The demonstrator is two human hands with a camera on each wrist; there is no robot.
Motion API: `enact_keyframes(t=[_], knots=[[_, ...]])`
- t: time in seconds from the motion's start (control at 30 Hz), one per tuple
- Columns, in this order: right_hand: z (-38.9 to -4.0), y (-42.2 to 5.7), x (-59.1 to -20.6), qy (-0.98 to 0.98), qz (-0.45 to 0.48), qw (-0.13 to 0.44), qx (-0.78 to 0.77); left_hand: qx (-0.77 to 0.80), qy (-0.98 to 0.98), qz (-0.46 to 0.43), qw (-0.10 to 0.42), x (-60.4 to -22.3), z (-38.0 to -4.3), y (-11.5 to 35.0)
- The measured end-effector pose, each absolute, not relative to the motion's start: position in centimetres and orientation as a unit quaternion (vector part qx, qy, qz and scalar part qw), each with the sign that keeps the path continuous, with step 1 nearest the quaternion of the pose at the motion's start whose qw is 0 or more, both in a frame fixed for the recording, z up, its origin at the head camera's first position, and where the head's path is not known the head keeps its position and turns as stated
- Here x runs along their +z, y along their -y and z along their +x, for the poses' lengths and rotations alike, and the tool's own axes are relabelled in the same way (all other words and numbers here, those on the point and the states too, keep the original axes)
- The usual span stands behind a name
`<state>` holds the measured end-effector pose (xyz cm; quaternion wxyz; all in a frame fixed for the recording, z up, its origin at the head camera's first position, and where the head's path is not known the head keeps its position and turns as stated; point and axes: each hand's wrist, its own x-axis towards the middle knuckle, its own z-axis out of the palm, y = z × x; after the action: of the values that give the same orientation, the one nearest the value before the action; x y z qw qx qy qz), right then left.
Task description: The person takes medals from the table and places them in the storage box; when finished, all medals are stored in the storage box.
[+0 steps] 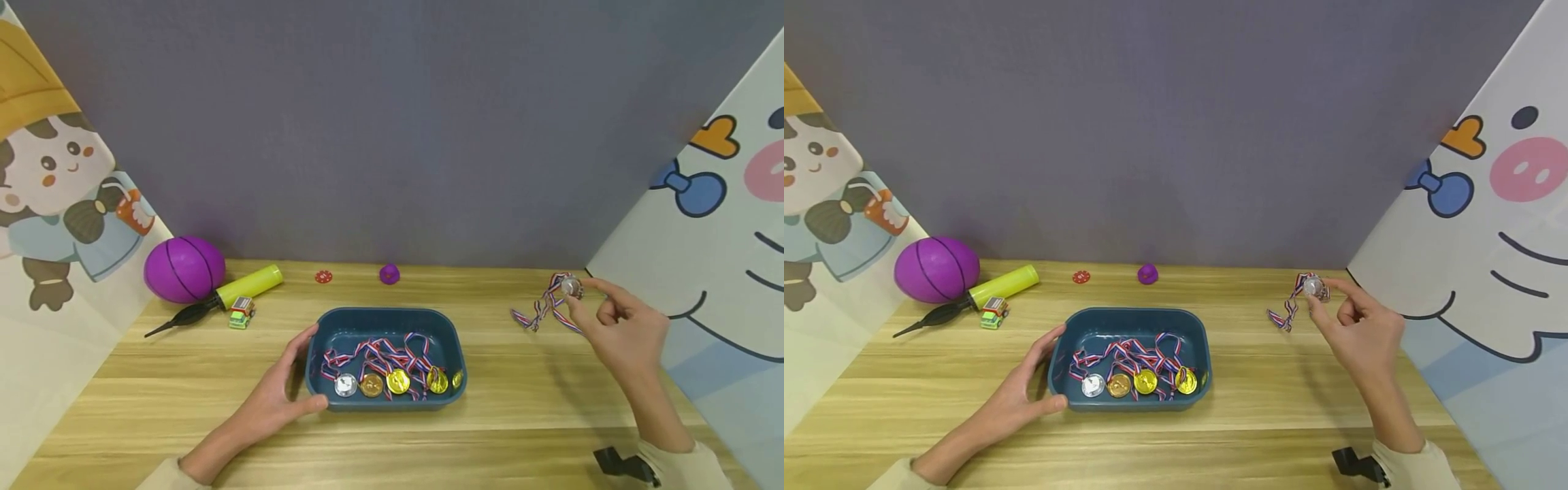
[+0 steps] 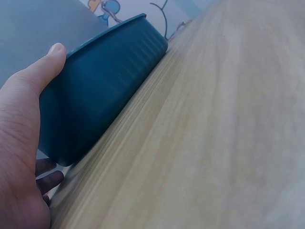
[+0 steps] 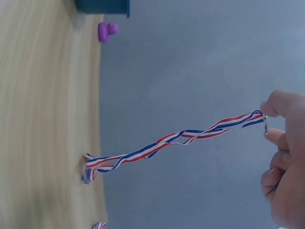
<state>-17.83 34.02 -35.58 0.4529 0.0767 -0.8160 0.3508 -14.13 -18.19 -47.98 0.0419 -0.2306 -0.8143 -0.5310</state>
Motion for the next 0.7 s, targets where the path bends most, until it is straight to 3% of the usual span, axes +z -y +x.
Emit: enact_keyframes(t=[0.7], knots=[[-15.7, -28.6, -31.3, 0.759, 0.166, 0.474, 0.415, -0.532, 0.814, -0.232, 0.037, -48.1, -14.2, 18.3]])
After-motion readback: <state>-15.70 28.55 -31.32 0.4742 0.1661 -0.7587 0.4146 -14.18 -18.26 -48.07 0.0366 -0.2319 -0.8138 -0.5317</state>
